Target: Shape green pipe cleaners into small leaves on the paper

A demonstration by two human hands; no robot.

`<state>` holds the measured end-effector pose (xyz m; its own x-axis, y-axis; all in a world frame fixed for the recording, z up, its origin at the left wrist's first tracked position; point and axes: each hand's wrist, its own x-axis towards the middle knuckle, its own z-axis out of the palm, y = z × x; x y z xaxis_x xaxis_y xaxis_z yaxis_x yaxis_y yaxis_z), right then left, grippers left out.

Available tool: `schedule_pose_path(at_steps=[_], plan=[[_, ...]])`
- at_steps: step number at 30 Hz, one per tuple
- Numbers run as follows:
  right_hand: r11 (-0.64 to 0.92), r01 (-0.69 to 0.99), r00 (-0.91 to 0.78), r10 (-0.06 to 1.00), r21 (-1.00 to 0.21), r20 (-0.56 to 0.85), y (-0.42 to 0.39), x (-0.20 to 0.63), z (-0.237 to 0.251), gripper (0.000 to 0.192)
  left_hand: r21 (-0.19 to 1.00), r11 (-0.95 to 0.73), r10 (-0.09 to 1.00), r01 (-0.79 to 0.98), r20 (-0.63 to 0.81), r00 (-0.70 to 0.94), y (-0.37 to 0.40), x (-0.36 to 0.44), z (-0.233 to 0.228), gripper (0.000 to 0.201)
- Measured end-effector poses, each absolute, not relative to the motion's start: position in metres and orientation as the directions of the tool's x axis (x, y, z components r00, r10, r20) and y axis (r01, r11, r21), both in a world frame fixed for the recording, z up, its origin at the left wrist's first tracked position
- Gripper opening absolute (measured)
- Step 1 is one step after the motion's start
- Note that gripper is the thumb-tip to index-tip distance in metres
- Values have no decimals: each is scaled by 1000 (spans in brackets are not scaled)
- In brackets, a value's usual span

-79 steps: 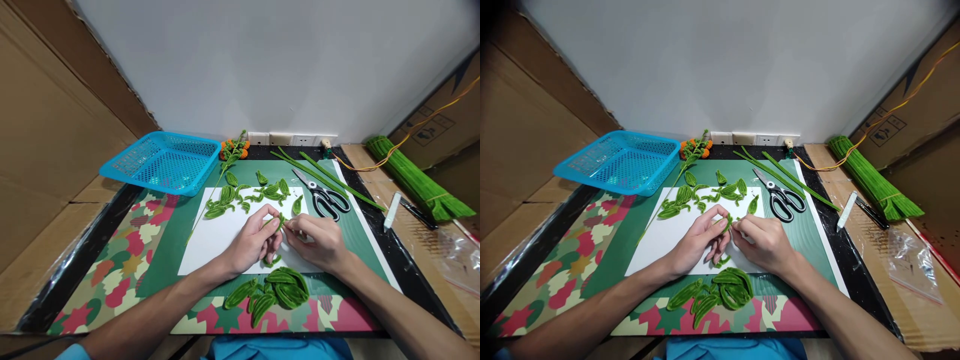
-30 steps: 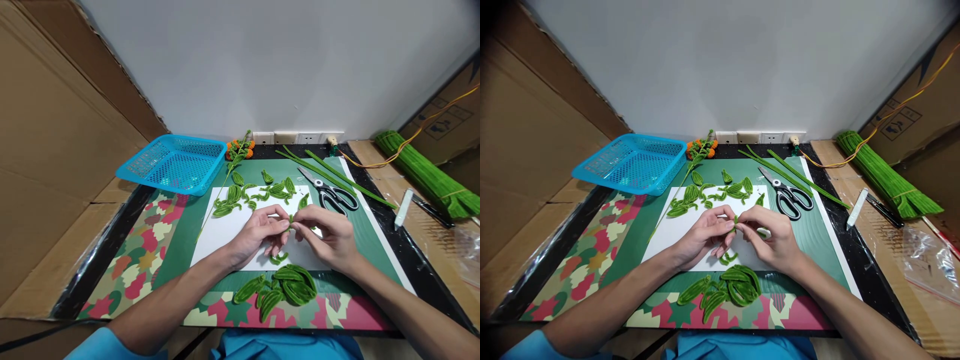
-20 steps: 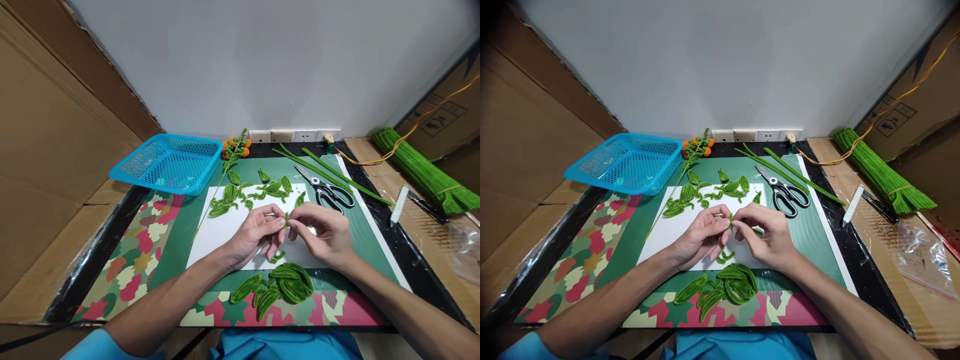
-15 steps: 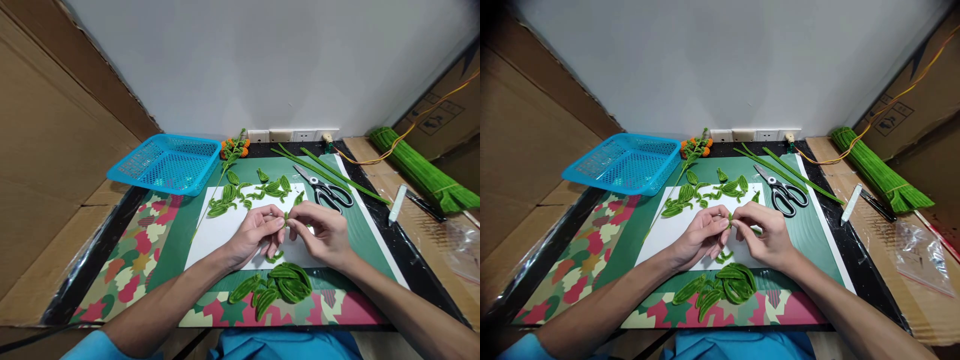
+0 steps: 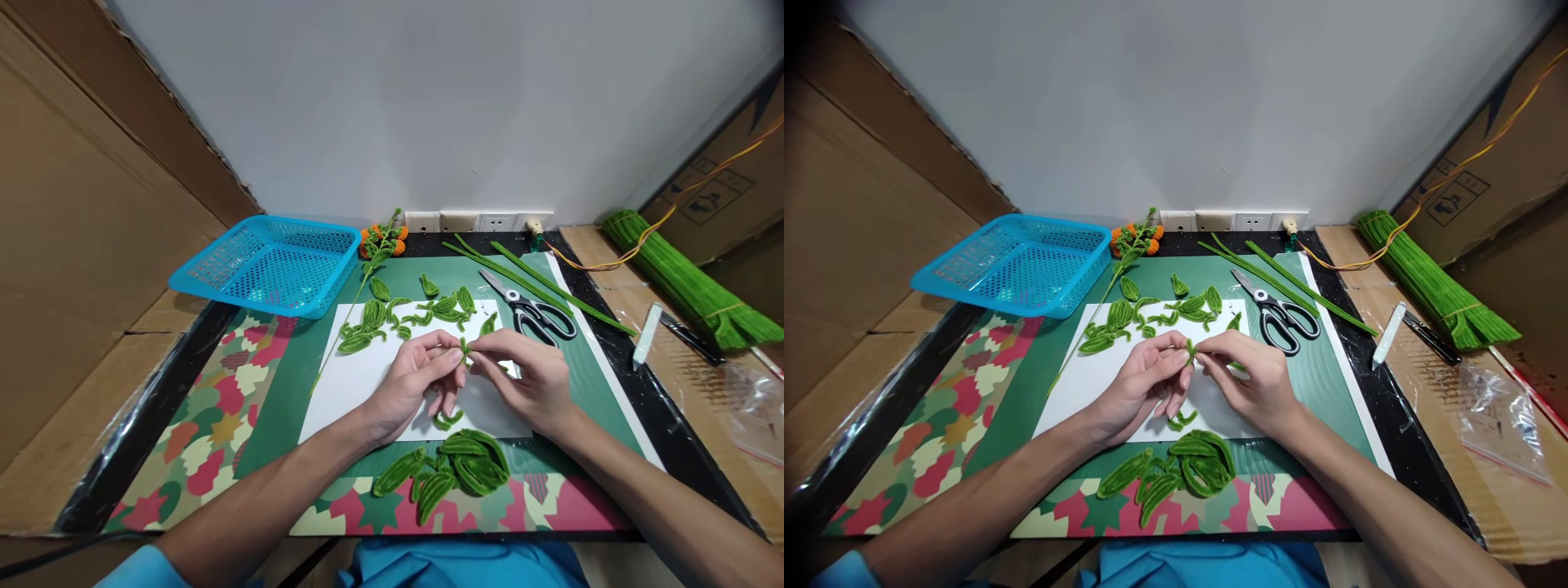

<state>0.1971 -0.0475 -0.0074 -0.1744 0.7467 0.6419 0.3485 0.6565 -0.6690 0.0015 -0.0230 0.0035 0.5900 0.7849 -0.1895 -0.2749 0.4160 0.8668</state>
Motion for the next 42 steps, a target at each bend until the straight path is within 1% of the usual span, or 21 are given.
schedule_pose_path(at_steps=[3, 6, 10, 18, 20, 25, 28, 35, 42], plan=[[686, 413, -183, 707, -599, 683, -48, 195, -9, 20, 881, 378, 809, -285, -164, 565, -23, 1, 1, 22], [711, 463, -191, 663, -529, 723, -48, 194, -12, 22, 909, 324, 834, -262, -144, 532, -23, 1, -1, 23], [738, 506, -217, 610, -447, 762, -49, 195, -17, 20, 933, 284, 838, -221, -130, 530, -23, 2, -2, 24], [751, 596, -293, 532, -284, 794, -51, 195, -19, 11, 942, 269, 844, -202, -130, 521, -26, 3, -5, 24], [752, 598, -295, 530, -279, 795, -52, 194, -19, 11, 947, 258, 846, -190, -127, 517, -26, 3, -5, 24], [748, 543, -254, 579, -381, 774, -56, 190, -20, 16, 963, 230, 840, -141, -123, 529, -25, 0, -3, 24], [741, 536, -258, 600, -404, 758, -56, 190, -20, 18, 962, 233, 841, -141, -126, 526, -23, -1, -3, 24], [718, 590, -254, 600, -370, 759, -48, 198, -20, 15, 946, 282, 835, -158, -161, 526, -21, 1, -4, 26], [720, 624, -305, 582, -304, 754, -46, 202, -19, 11, 948, 279, 840, -152, -164, 517, -21, 1, -1, 29]])
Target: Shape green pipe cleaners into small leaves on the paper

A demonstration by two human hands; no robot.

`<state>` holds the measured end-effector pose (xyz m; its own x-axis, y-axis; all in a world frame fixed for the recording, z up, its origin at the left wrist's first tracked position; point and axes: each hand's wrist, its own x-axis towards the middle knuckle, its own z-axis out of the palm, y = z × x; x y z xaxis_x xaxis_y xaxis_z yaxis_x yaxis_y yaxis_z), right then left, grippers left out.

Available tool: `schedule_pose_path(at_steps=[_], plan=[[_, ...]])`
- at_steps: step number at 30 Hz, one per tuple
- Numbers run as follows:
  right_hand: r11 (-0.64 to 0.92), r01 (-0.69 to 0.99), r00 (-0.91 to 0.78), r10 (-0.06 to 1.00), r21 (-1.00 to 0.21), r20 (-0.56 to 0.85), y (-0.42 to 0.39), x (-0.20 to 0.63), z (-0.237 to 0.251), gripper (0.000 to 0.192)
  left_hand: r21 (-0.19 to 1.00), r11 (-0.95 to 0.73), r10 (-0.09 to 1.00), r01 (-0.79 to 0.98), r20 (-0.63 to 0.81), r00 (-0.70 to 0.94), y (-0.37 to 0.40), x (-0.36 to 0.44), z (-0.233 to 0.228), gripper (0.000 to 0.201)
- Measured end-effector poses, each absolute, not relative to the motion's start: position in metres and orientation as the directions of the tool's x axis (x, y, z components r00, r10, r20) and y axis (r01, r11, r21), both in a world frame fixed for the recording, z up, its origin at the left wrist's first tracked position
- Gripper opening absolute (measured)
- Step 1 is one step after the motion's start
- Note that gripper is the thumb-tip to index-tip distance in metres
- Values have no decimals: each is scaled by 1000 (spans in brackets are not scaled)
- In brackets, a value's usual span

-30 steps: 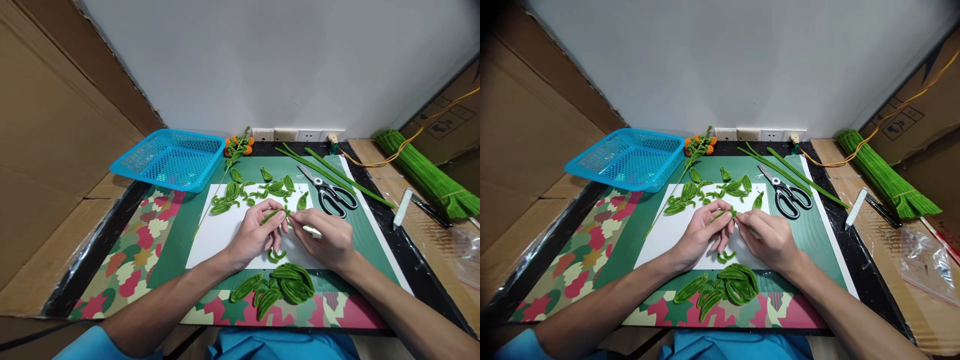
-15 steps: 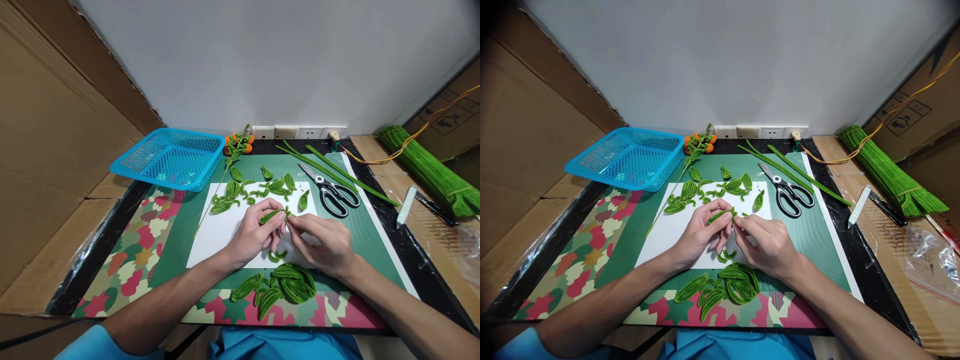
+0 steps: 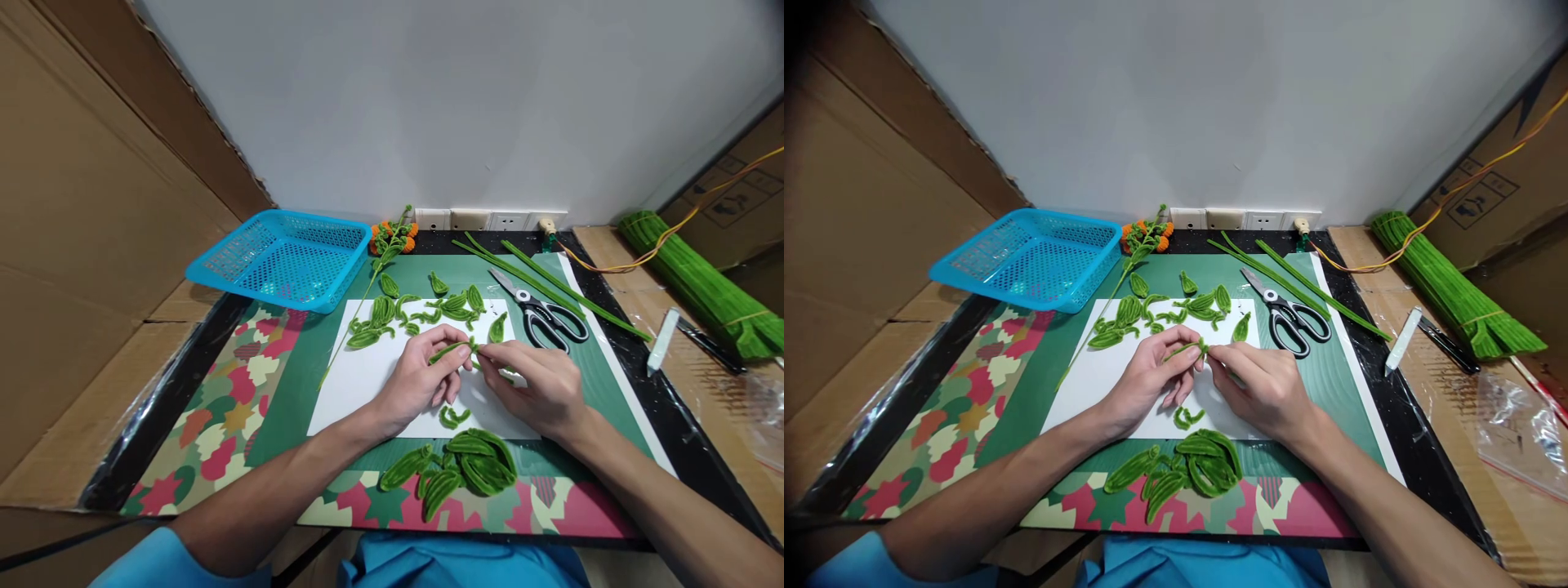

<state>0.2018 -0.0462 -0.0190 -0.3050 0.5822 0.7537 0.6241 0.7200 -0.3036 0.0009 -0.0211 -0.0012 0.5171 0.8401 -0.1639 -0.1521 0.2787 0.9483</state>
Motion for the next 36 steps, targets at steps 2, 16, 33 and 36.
schedule_pose_path(at_steps=[2, 16, 33, 36], plan=[[721, 629, -307, 574, -291, 759, -46, 202, -18, 10, 946, 291, 837, -146, -178, 517, -21, 1, -1, 31], [738, 625, -314, 536, -254, 784, -46, 199, -17, 9, 956, 277, 839, -99, -191, 509, -22, 2, 1, 28], [818, 575, -586, 421, -11, 692, -40, 232, -10, 37, 941, 330, 769, -70, -225, 598, -18, -4, 3, 29], [826, 564, -588, 399, 2, 704, -39, 231, -10, 38, 957, 287, 764, -49, -198, 614, -19, -5, 2, 30]])
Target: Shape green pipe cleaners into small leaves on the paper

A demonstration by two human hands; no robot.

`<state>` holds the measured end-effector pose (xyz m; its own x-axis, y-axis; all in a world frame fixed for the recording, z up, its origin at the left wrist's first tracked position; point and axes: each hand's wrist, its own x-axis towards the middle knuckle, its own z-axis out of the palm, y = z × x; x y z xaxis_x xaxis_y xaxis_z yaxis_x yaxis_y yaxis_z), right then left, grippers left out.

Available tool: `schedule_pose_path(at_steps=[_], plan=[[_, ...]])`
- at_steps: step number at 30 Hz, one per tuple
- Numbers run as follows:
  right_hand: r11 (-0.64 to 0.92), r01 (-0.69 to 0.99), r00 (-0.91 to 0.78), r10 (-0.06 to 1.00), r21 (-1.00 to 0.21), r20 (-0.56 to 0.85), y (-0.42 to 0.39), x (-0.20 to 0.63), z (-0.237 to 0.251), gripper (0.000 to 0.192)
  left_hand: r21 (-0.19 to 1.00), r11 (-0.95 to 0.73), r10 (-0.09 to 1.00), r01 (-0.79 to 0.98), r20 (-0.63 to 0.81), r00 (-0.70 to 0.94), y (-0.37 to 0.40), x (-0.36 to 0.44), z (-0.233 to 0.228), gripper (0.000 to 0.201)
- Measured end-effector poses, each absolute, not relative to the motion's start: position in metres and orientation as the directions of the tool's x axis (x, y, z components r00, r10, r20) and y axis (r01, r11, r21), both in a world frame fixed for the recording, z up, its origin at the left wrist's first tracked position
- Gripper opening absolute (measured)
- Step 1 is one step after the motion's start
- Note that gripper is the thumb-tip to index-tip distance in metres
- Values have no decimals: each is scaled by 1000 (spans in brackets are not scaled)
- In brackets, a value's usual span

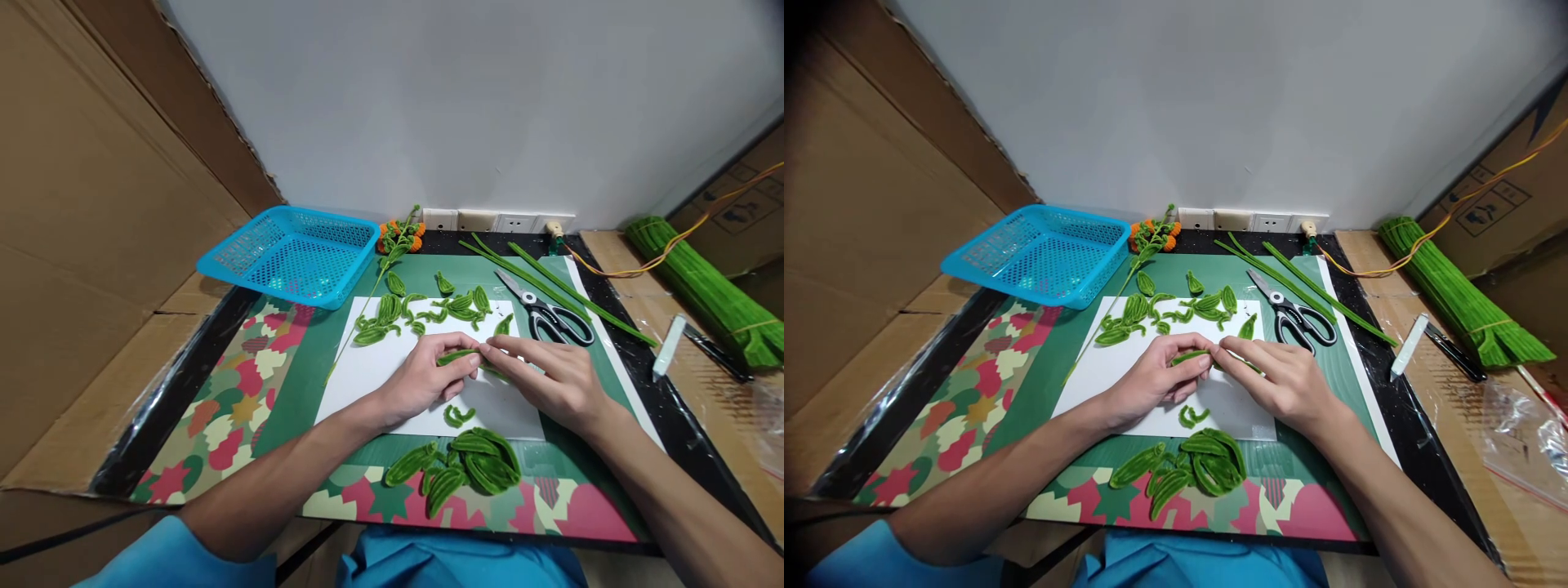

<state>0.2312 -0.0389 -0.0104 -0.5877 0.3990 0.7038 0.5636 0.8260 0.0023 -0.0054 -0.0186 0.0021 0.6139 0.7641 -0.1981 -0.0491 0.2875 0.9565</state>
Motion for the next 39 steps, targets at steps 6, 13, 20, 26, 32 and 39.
schedule_pose_path(at_steps=[6, 13, 20, 26, 32, 39], plan=[[823, 566, -554, 413, -37, 722, -37, 227, -11, 31, 984, 179, 771, 4, -143, 621, -19, -6, 3, 33], [822, 565, -540, 438, -77, 719, -37, 225, -17, 24, 985, 170, 799, -2, -137, 585, -19, -4, 3, 33], [776, 612, -508, 531, -150, 678, -35, 222, -29, 23, 996, 70, 853, 63, -92, 514, -19, -4, 1, 31], [779, 610, -530, 536, -144, 657, -33, 219, -24, 18, 995, 45, 849, 92, -87, 521, -16, -6, 3, 29], [786, 598, -585, 561, -155, 586, -33, 217, -16, 22, 978, 206, 794, -17, -157, 587, -16, -5, 5, 35], [753, 537, -498, 647, -380, 578, -36, 207, -17, 21, 947, 314, 768, -62, -215, 603, -15, -6, 2, 31]])
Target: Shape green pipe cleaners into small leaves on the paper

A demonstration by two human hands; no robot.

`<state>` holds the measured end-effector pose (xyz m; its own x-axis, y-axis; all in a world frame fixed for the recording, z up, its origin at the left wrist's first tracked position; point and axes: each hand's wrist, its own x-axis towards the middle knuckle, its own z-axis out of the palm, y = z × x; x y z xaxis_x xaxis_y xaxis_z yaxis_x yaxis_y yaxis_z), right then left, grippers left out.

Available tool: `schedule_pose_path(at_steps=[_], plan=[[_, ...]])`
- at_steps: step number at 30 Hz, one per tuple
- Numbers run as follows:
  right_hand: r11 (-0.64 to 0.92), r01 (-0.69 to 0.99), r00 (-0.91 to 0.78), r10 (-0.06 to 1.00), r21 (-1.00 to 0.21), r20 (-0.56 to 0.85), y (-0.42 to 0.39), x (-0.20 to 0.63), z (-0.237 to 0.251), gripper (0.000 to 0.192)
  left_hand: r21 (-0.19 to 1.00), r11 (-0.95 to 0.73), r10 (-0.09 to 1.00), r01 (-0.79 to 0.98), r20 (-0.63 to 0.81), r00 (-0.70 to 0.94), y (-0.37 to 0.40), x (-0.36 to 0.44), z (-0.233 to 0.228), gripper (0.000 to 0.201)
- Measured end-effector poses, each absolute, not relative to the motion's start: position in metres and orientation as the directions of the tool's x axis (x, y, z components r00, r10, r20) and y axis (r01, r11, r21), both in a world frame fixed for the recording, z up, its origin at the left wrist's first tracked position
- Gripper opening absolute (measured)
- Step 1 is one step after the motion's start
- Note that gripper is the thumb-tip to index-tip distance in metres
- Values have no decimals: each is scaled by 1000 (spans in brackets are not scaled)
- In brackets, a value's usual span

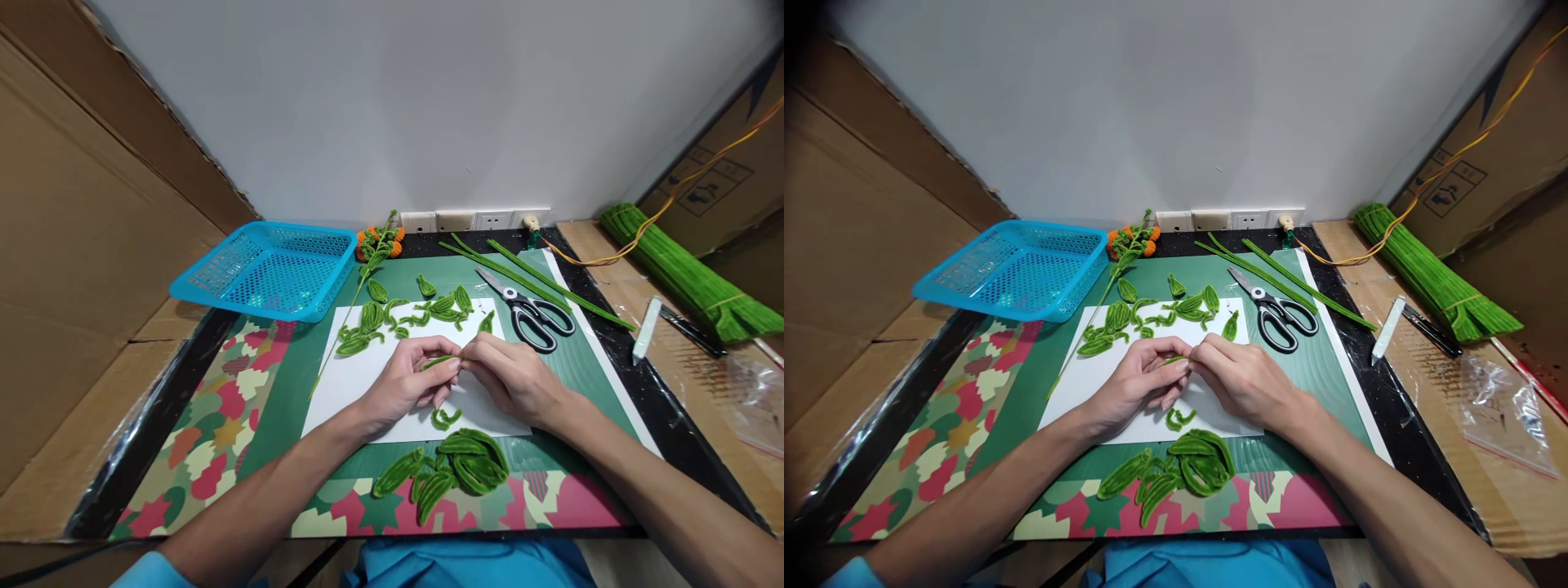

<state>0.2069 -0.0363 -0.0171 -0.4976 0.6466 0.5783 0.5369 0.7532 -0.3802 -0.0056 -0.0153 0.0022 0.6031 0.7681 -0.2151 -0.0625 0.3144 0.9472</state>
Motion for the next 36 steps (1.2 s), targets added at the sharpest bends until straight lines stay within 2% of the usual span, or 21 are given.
schedule_pose_path(at_steps=[3, 6, 10, 12, 14, 17, 18, 20, 22, 24, 25, 26, 28, 30, 31, 33, 36], plan=[[746, 444, -468, 665, -496, 581, -39, 203, -16, 19, 977, 211, 805, -33, -155, 573, -16, -7, 4, 28], [689, 380, -405, 724, -617, 558, -42, 199, -12, 18, 995, -39, 856, 89, -12, 516, -18, -7, 7, 23], [459, 296, -294, 878, -838, 377, -44, 195, -6, 24, 864, -421, 851, 276, 271, 451, -22, -7, 5, 18], [341, 232, -287, 919, -911, 271, -43, 194, -4, 28, 751, -566, 795, 339, 391, 463, -22, -9, 1, 16], [227, 142, -288, 941, -963, 180, -42, 192, -5, 34, 588, -709, 695, 390, 487, 529, -19, -13, -3, 17], [-20, -69, -293, 956, -997, 1, -40, 189, -7, 44, 196, -899, 429, 391, 571, 700, -11, -18, -6, 22], [-113, -140, -305, 950, -984, -66, -39, 189, -8, 46, 61, -927, 329, 370, 608, 722, -8, -19, -5, 22], [-264, -241, -343, 923, -934, -172, -38, 188, -8, 48, -127, -936, 181, 329, 629, 756, -4, -20, -2, 20], [-334, -287, -377, 901, -898, -215, -38, 188, -8, 49, -199, -932, 112, 304, 640, 760, -2, -19, 1, 19], [-330, -281, -377, 902, -901, -212, -38, 189, -7, 49, -155, -940, 131, 305, 660, 739, -3, -18, 2, 20], [-298, -257, -364, 911, -919, -194, -39, 190, -6, 49, -89, -944, 175, 318, 679, 713, -4, -17, 1, 21], [-243, -214, -343, 926, -946, -160, -39, 191, -5, 49, -1, -945, 235, 327, 693, 682, -5, -15, 0, 21], [-56, -59, -293, 955, -997, -37, -39, 194, -3, 45, 277, -903, 424, 328, 702, 572, -9, -12, -1, 15], [189, 168, -274, 952, -968, 139, -40, 199, 0, 39, 599, -736, 670, 315, 577, 468, -13, -8, -1, 9], [294, 274, -287, 934, -916, 214, -40, 201, 0, 34, 702, -639, 750, 315, 479, 457, -15, -6, -1, 8], [434, 390, -317, 891, -812, 324, -41, 205, 0, 28, 828, -481, 837, 288, 335, 434, -19, -4, 2, 11], [553, 438, -354, 831, -709, 429, -41, 208, -4, 23, 951, -230, 891, 208, 120, 437, -22, -3, 6, 20]])
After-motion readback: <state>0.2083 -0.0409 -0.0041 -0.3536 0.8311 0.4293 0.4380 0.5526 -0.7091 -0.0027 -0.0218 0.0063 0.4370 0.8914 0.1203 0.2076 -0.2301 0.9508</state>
